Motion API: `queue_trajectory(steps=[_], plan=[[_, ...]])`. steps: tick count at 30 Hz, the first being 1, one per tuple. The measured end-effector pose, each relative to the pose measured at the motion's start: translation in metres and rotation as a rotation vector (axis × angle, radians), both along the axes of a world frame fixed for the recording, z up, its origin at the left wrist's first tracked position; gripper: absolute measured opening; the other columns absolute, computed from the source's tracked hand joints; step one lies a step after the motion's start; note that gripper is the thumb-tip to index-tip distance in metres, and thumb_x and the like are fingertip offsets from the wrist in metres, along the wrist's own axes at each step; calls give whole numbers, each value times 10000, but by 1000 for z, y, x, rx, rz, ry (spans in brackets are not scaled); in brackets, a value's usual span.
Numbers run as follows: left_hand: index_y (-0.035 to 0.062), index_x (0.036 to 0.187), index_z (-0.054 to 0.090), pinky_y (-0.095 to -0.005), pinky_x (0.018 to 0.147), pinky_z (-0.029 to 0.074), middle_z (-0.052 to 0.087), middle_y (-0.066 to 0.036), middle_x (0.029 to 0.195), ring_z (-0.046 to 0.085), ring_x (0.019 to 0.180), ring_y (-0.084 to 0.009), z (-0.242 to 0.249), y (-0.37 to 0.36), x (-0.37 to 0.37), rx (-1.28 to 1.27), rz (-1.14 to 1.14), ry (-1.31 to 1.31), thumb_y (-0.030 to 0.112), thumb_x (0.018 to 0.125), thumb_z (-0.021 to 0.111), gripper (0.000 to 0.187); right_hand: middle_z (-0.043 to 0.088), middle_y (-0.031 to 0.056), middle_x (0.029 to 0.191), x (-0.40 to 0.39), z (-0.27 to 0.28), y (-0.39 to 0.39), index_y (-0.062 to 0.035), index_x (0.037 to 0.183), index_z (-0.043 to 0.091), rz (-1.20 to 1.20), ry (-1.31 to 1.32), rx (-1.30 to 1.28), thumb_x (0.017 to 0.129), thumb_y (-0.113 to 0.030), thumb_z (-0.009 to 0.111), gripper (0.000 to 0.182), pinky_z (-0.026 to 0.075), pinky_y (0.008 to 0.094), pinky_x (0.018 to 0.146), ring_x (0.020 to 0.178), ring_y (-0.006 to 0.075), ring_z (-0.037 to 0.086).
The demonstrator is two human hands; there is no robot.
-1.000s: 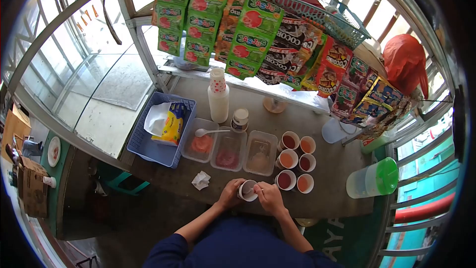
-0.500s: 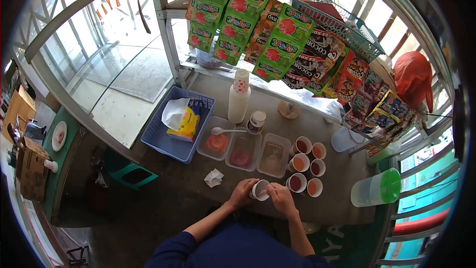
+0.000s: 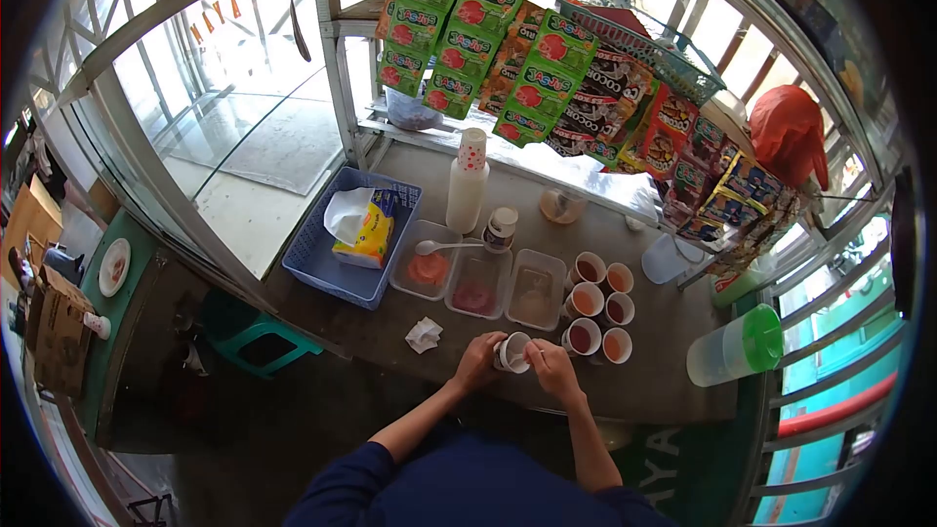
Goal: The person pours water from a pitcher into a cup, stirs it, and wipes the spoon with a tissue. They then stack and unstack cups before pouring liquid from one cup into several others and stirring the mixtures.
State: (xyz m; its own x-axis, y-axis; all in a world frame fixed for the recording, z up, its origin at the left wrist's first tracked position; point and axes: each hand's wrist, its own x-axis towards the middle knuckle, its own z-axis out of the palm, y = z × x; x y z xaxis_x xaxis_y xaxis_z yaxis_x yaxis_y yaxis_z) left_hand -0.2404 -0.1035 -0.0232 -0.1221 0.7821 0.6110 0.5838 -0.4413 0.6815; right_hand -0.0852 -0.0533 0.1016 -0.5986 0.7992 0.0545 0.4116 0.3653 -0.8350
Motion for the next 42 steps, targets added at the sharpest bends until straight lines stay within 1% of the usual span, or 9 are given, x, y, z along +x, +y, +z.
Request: queue_trajectory(steps=[4,8,13,26,33,35,36,39,42], plan=[[53,1202,431,-437,880,443,568,-159,1125,556,1046,-356,-2,1,0,20,-35,-11,169,570,833,758,559,151,691,-4,-1,-11,19,769,557,-52,-69,290,927,-212,450,299,429,339,592,608,251,561],[51,1202,439,-433,887,438,562,-159,1126,550,1045,-354,5,-1,2,-14,-29,7,166,554,834,767,612,196,784,-2,-1,-22,7,802,604,-158,-18,61,926,-235,455,310,449,432,669,748,375,601],[46,1212,428,-433,886,436,555,-159,1133,548,1042,-354,12,-1,0,-27,-46,33,163,563,834,773,610,198,784,-6,-10,-25,6,791,595,-184,-105,141,925,-248,457,319,453,427,674,755,380,598],[61,1235,432,-434,890,431,558,-147,1132,542,1056,-352,20,-38,-2,-36,-83,-72,121,551,832,794,495,56,592,-2,-1,-61,10,735,541,-201,64,66,939,-219,430,326,391,278,529,553,117,492],[79,1278,434,-428,964,365,539,-109,1191,504,1142,-302,33,-44,-13,-15,-16,79,172,565,823,818,492,61,590,-7,6,-55,19,735,536,-157,16,133,929,-219,437,322,393,283,525,544,122,487],[87,1281,434,-426,977,354,534,-108,1203,496,1158,-291,31,-41,-13,-51,-25,73,182,569,820,816,584,200,740,-8,14,-51,19,769,572,-147,-6,-24,919,-247,440,332,442,409,647,699,374,583],[83,1288,425,-425,980,358,533,-116,1208,498,1156,-299,30,-39,-13,-56,-29,76,178,571,817,823,592,206,760,-9,9,-47,19,767,582,-152,11,133,916,-248,450,333,447,415,655,719,387,585],[75,1294,416,-426,985,360,530,-123,1217,497,1159,-307,26,-33,-11,-70,-44,24,174,576,814,827,541,149,656,-8,4,-37,44,767,545,-53,20,176,913,-198,446,299,432,339,573,584,240,557],[69,1294,408,-432,971,378,534,-130,1216,509,1144,-320,26,-30,-11,-93,-20,6,170,578,814,829,566,165,683,-12,10,-27,44,779,558,-35,17,108,914,-198,449,297,442,355,588,612,277,582]])
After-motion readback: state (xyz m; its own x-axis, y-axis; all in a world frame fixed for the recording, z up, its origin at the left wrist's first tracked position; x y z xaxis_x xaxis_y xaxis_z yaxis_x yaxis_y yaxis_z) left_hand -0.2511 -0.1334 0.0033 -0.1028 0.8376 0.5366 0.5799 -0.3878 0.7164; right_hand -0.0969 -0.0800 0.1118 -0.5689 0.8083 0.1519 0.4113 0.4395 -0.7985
